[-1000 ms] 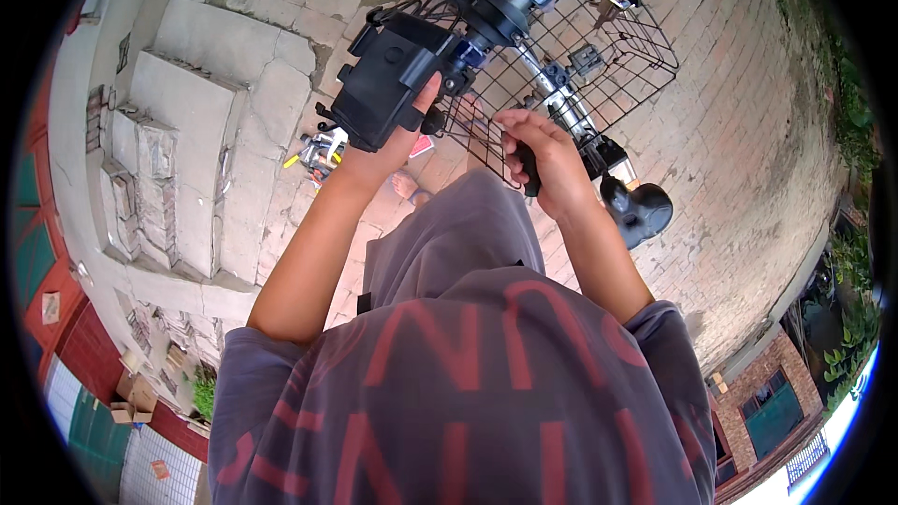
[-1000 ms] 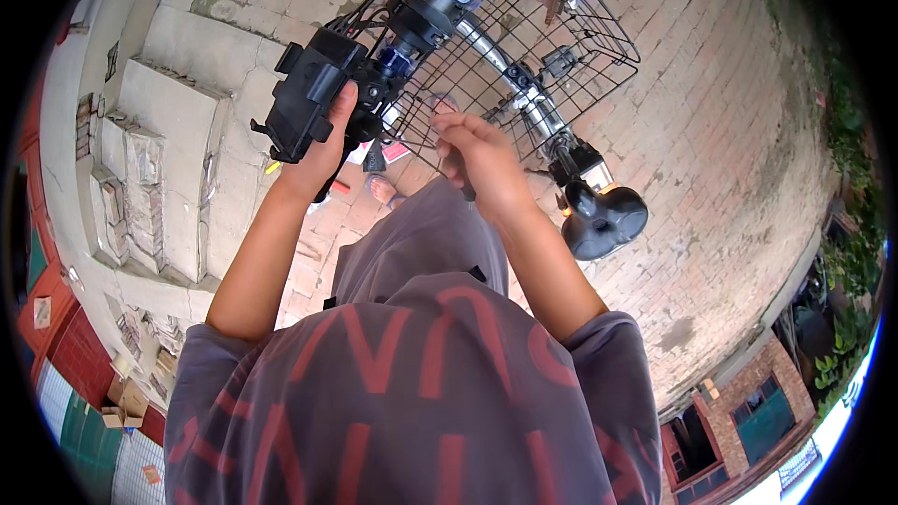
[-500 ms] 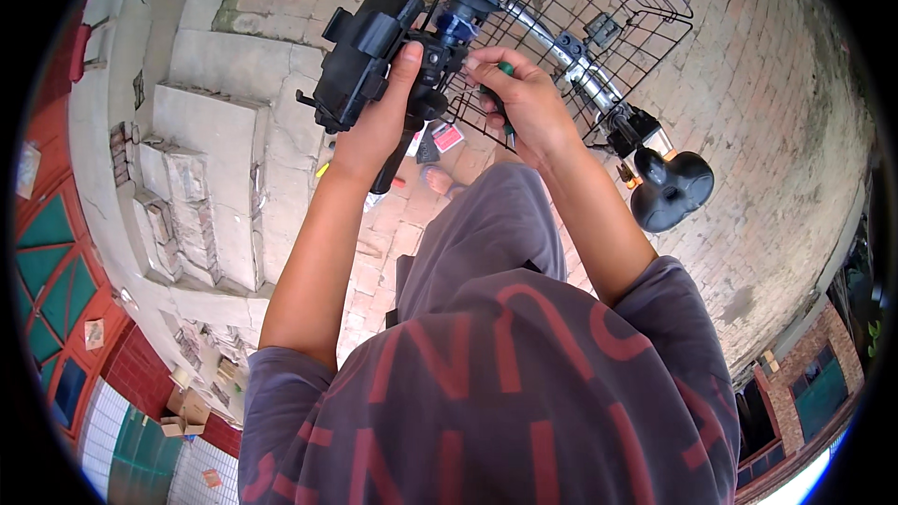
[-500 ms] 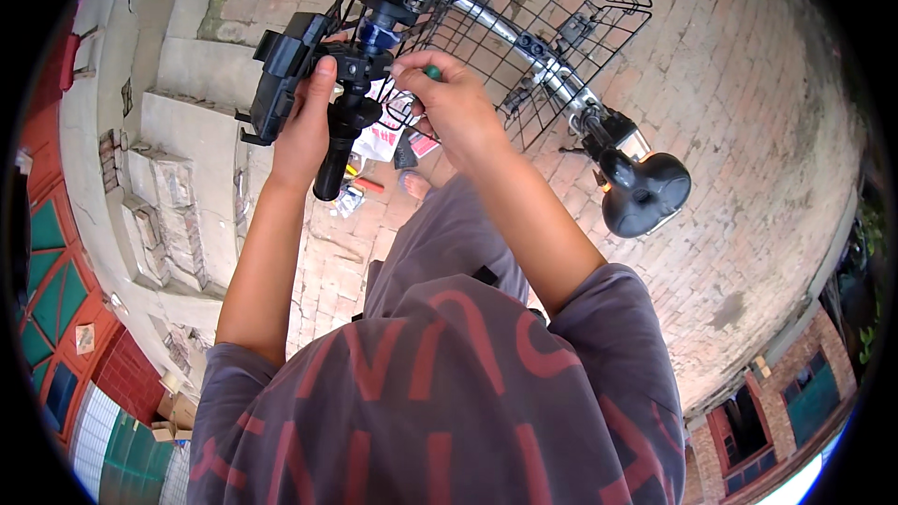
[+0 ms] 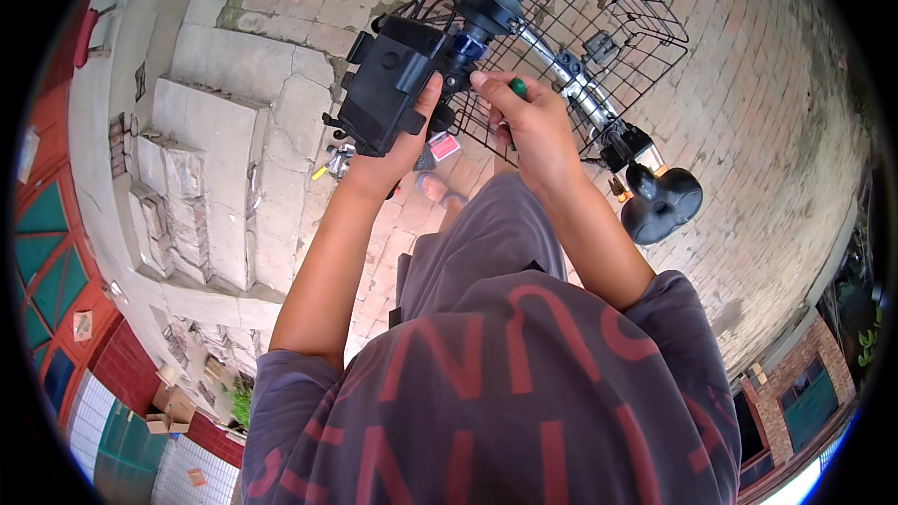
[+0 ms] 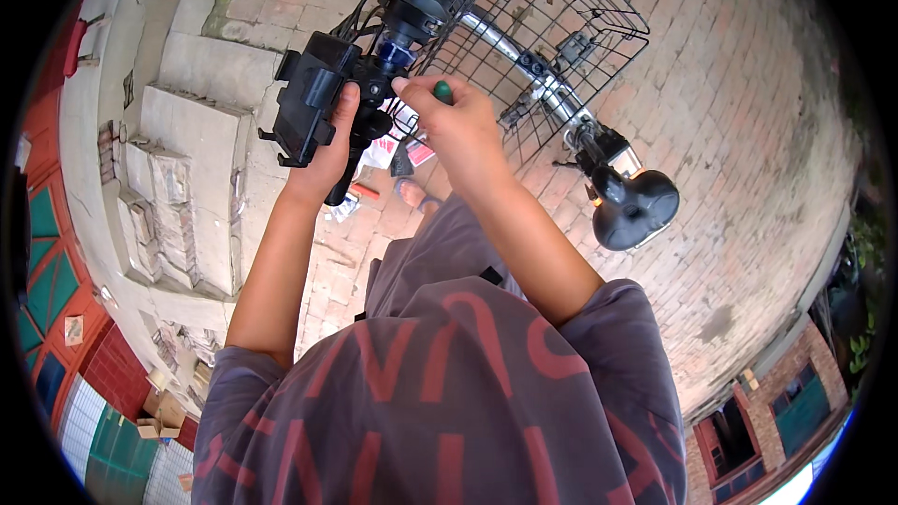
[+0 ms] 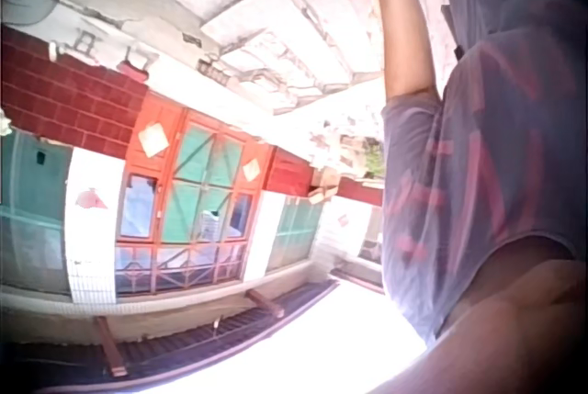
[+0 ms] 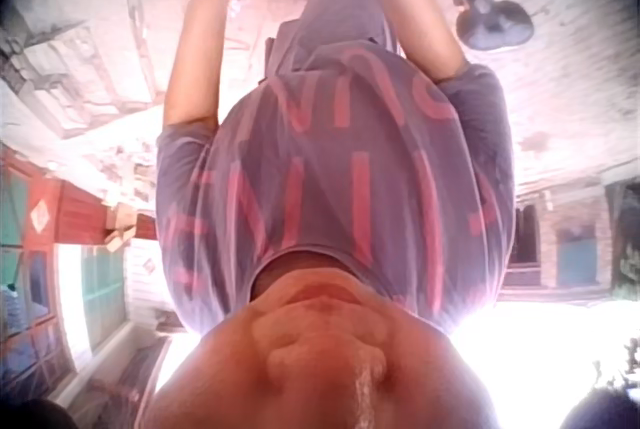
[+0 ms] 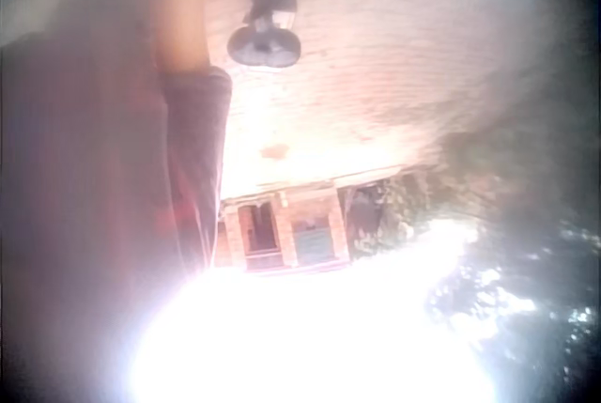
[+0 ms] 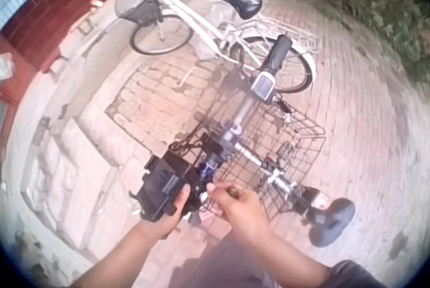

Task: The person uses a screwdriver to adjust a black device mounted on the bicycle handlebars. They then retrieve a small metal rod from a plastic bag and use it to tighten a screw on the device. The person continues to adjust the device and the handlebars using the metal rod.

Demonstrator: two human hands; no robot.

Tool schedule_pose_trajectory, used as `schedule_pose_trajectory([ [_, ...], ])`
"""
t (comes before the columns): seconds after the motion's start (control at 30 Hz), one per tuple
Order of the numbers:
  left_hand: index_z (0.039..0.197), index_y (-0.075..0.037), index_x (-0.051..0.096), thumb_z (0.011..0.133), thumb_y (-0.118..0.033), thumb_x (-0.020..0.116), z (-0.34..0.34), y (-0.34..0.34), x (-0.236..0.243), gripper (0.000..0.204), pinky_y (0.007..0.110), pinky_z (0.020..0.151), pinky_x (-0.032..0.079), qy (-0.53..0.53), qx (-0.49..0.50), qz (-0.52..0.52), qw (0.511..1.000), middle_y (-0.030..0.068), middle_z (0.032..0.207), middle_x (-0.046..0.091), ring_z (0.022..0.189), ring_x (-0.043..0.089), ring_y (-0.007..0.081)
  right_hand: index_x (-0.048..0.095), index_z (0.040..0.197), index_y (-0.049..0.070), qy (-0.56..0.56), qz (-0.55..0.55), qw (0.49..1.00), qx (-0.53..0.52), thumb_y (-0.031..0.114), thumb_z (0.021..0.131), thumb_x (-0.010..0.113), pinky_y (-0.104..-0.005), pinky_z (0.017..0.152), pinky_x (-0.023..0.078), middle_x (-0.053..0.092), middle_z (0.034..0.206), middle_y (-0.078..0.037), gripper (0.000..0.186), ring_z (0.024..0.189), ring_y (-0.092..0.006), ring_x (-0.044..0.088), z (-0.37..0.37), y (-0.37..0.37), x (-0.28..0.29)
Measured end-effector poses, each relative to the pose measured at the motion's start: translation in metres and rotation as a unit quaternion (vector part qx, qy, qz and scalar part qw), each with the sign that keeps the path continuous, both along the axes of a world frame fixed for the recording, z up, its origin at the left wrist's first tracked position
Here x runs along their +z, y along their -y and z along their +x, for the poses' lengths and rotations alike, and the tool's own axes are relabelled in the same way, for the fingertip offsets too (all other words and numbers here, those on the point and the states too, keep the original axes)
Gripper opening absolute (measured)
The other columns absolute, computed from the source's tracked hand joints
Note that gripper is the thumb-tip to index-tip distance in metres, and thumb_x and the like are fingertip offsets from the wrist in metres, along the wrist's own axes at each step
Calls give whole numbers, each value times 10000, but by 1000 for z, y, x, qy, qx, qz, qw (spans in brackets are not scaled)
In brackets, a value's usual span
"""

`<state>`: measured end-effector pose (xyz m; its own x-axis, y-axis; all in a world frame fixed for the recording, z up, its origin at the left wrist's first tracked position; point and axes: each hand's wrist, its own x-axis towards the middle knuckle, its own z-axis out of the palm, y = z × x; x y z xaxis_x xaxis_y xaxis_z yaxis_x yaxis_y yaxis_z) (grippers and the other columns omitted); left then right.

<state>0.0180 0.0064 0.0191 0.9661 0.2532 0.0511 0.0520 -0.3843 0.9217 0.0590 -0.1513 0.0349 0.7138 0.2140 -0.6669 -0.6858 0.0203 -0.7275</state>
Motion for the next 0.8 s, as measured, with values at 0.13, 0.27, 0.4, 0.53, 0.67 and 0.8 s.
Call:
schedule_pose_trajectory([
  [0.13,934,-10,669,872,-142,648,-4,-3,0,147,372,696,479,4,-30,3,1000,110,885,659,788,622,269,623,978,23,47,-53,997,0,227,830,747,-191,488,334,520,688,36,281,567,-33,448,-6,-10,0],
  [0.27,904,-55,673,828,-150,667,-1,-1,7,122,388,687,468,48,-107,96,989,79,877,667,768,613,273,600,981,3,55,-2,995,-80,183,781,788,-231,600,433,595,849,-11,329,701,-67,519,-9,-6,-5],
  [0.4,965,-75,672,820,-173,670,-6,-23,9,176,360,745,474,-18,-179,108,978,104,922,659,843,620,266,594,970,31,70,36,993,-84,156,782,784,-214,609,431,603,870,3,296,739,-52,519,-13,-4,-9],
  [0.53,1195,-72,604,885,-329,629,4,-63,16,403,319,887,436,-47,-122,86,988,113,1109,614,1041,567,228,546,1046,26,108,-17,993,-49,93,827,726,-185,616,432,620,931,-14,291,751,-50,547,-10,-6,-13],
  [0.67,1317,-51,516,908,-452,589,49,-70,56,577,307,956,403,-304,-140,-413,847,84,1233,567,1106,523,183,535,1023,31,109,18,991,-81,105,806,743,-198,628,436,609,897,-5,310,728,-48,521,-11,-5,-18],
  [0.8,1355,-18,476,803,-446,687,55,-49,62,729,308,1020,361,-330,-225,-176,900,103,1249,562,1148,525,199,537,1010,39,100,57,988,-100,119,795,755,-198,591,425,614,877,2,316,681,-33,499,-13,-3,-18],
])
